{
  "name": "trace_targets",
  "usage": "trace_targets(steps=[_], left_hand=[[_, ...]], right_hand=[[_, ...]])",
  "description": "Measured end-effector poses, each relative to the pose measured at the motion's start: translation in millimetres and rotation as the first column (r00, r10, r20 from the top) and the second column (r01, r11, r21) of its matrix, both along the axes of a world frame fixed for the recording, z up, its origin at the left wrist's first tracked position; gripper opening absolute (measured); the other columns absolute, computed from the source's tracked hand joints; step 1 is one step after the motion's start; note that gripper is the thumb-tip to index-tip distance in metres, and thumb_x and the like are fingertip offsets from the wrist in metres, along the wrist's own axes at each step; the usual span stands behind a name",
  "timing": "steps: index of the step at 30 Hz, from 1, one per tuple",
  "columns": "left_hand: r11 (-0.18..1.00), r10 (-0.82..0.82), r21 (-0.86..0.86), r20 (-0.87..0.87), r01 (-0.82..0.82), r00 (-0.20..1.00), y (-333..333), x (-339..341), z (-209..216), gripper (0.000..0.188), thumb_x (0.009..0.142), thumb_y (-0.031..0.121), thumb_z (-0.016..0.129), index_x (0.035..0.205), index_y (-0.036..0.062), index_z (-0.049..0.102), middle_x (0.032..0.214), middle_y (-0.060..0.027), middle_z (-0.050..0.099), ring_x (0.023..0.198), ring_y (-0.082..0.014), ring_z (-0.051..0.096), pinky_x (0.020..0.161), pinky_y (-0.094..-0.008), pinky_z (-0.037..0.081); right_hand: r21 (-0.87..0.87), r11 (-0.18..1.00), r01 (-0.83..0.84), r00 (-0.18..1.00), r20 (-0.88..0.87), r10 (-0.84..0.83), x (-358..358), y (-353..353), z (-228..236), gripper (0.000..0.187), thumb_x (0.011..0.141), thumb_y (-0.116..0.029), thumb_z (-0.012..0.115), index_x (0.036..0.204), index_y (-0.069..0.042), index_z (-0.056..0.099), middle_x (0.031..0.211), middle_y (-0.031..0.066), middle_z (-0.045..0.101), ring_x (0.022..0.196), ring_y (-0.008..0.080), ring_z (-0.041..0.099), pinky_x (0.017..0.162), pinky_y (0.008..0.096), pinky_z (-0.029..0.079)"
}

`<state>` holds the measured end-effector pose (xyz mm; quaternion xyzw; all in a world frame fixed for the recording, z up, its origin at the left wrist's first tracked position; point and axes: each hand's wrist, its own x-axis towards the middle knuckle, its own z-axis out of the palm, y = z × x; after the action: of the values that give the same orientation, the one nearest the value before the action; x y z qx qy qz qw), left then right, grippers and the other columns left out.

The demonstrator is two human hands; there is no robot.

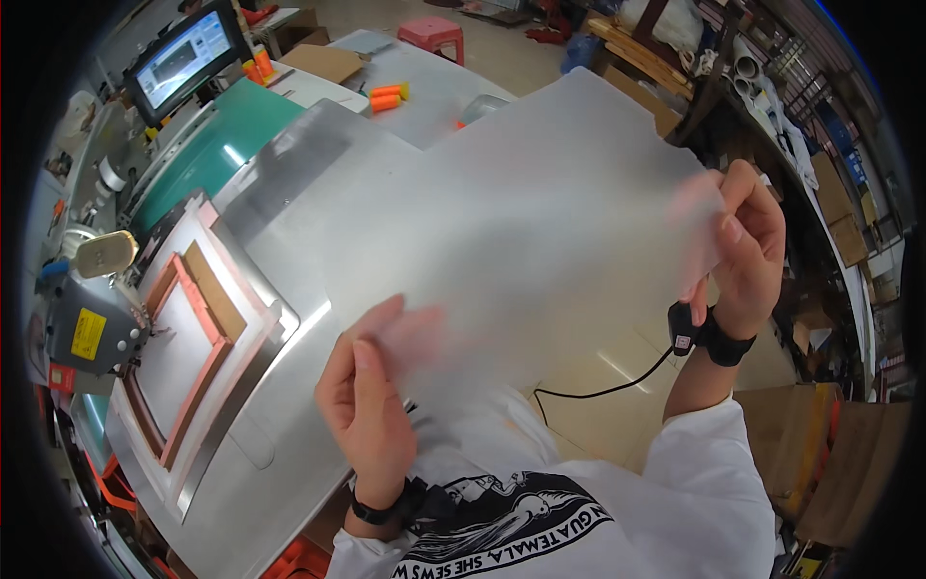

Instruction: The recorder trims orange padding with pliers, fits it into a silver metallic tray, and subsequently trims a plastic film sheet with scissors.

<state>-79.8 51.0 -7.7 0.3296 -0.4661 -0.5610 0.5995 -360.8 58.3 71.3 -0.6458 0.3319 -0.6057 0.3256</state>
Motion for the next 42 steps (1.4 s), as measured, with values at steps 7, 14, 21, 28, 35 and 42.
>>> trace_targets(steps=[7, 14, 21, 28, 35, 42], left_hand=[[0.985, 0.080, 0.171, -0.460, 0.000, 0.884, 36.8, 73.0, -13.6, 0.064, 0.089, 0.031, 0.047, 0.137, -0.0068, 0.028, 0.116, -0.0228, 0.055, 0.099, -0.0331, 0.058, 0.090, -0.0466, 0.045], [0.965, 0.257, 0.042, 0.051, -0.259, 0.965, 55.7, 116.3, -26.7, 0.073, 0.087, 0.017, 0.054, 0.144, -0.0003, 0.011, 0.125, -0.0188, 0.048, 0.099, -0.0275, 0.057, 0.082, -0.0402, 0.048], [0.947, 0.316, 0.063, -0.011, -0.315, 0.949, 70.9, 116.4, -3.3, 0.085, 0.084, 0.009, 0.056, 0.147, 0.0120, -0.001, 0.140, -0.0135, 0.031, 0.112, -0.0219, 0.048, 0.087, -0.0368, 0.047], [0.948, 0.315, 0.069, -0.103, -0.310, 0.943, 63.8, 142.2, 23.2, 0.089, 0.087, 0.003, 0.050, 0.144, 0.0230, -0.015, 0.146, -0.0168, 0.019, 0.113, -0.0277, 0.050, 0.080, -0.0380, 0.052], [0.965, 0.200, -0.187, 0.071, -0.183, 0.977, 68.5, 178.7, 18.0, 0.084, 0.092, -0.006, 0.032, 0.139, 0.0370, -0.021, 0.142, -0.0295, 0.017, 0.107, -0.0419, 0.055, 0.056, -0.0401, 0.060], [0.940, 0.250, -0.262, 0.102, -0.216, 0.963, 60.1, 188.8, 18.5, 0.080, 0.093, -0.005, 0.032, 0.141, 0.0295, -0.022, 0.139, -0.0337, 0.022, 0.105, -0.0417, 0.057, 0.056, -0.0359, 0.060]], right_hand=[[-0.162, 0.882, -0.442, 0.889, 0.051, 0.455, 56.4, -27.8, -14.9, 0.016, 0.086, -0.004, 0.050, 0.076, 0.003, 0.042, 0.081, 0.0320, 0.059, 0.037, 0.0162, 0.056, 0.038, 0.0233, 0.048], [0.203, 0.652, -0.731, 0.681, 0.138, 0.719, 86.6, -44.8, 1.2, 0.004, 0.084, 0.010, 0.047, 0.082, 0.010, 0.044, 0.098, 0.0386, 0.054, 0.057, 0.0227, 0.067, 0.046, 0.0289, 0.057], [0.158, 0.858, -0.489, 0.696, -0.523, 0.493, 117.1, -54.0, 27.8, 0.011, 0.082, 0.006, 0.050, 0.093, 0.007, 0.052, 0.103, 0.0260, 0.059, 0.061, 0.0192, 0.066, 0.052, 0.0255, 0.052], [-0.146, 0.923, -0.355, 0.601, -0.792, 0.106, 130.3, -44.2, 67.7, 0.013, 0.083, 0.003, 0.050, 0.095, 0.006, 0.051, 0.104, 0.0252, 0.059, 0.064, 0.0190, 0.065, 0.054, 0.0258, 0.052], [-0.193, 0.893, -0.407, 0.561, -0.824, 0.077, 138.3, -58.0, 64.6, 0.016, 0.083, 0.000, 0.050, 0.097, 0.006, 0.050, 0.106, 0.0245, 0.058, 0.067, 0.0189, 0.064, 0.056, 0.0261, 0.051], [-0.169, 0.881, -0.443, 0.538, -0.836, 0.109, 149.3, -68.0, 66.4, 0.018, 0.083, -0.003, 0.050, 0.100, 0.005, 0.050, 0.107, 0.0237, 0.057, 0.070, 0.0187, 0.063, 0.058, 0.0263, 0.050]])
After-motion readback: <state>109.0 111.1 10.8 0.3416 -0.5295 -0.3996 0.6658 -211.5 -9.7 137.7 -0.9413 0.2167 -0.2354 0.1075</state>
